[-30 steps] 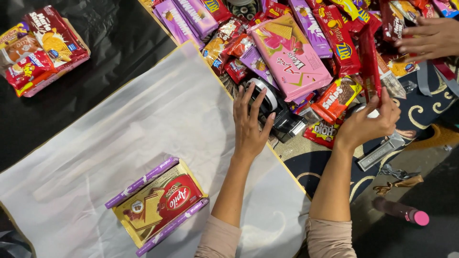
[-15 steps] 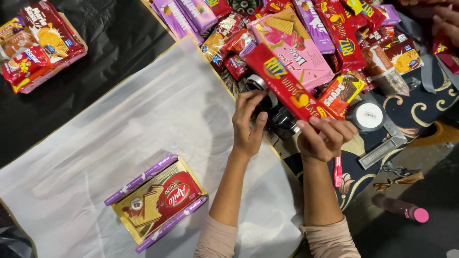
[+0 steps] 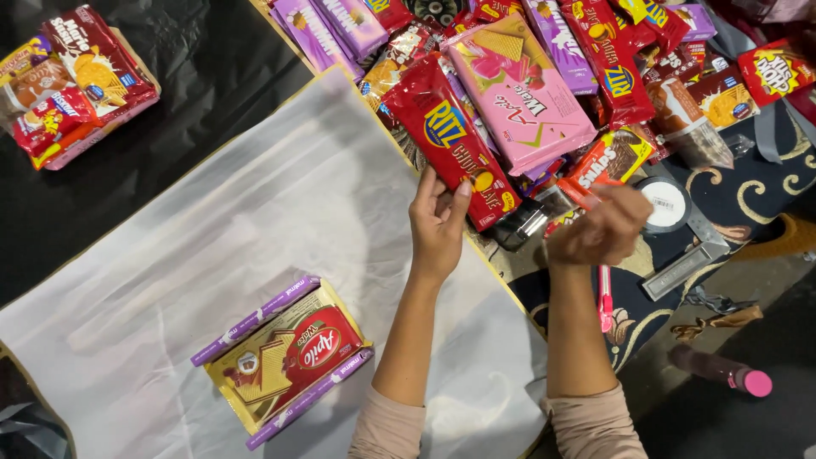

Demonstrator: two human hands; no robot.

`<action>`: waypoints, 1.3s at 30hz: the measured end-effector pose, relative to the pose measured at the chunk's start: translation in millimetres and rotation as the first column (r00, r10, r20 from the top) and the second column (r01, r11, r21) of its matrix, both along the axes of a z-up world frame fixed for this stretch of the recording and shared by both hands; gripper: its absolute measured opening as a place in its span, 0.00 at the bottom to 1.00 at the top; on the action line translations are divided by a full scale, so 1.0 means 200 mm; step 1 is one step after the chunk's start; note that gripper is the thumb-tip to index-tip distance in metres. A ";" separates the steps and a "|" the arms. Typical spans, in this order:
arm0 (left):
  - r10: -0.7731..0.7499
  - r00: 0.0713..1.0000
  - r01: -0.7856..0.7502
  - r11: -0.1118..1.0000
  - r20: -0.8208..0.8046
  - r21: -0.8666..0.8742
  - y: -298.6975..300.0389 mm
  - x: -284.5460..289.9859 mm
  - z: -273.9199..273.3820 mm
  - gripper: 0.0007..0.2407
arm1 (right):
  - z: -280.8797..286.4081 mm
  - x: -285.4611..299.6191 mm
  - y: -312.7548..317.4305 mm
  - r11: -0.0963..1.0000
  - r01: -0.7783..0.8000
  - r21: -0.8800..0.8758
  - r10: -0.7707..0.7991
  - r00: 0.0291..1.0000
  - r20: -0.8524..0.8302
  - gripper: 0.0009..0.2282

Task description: Picking various snack packages from a pile and arranging them in an organized layout on a white sheet for bundling.

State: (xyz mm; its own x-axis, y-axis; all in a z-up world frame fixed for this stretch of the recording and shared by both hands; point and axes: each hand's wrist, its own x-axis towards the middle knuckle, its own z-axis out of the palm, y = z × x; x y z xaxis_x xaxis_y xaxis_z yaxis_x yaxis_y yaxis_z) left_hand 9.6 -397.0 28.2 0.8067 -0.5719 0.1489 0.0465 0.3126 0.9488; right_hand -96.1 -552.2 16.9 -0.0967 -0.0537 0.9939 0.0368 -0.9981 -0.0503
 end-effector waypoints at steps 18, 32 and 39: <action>-0.193 0.979 0.198 0.975 -0.057 0.098 0.03 -0.05 0.21 0.25 | -0.06 -0.04 -0.17 0.610 0.646 0.459 -0.112 0.643 -0.757 0.19; -0.234 0.971 0.223 0.963 0.059 0.149 0.01 -0.06 0.15 0.32 | 0.01 -0.03 -0.11 0.795 0.423 0.435 -0.207 0.862 -0.462 0.05; -0.223 0.971 0.213 0.971 0.089 0.108 0.01 -0.07 0.14 0.31 | -0.08 -0.05 -0.19 0.810 0.328 0.486 -0.066 0.874 -0.481 0.12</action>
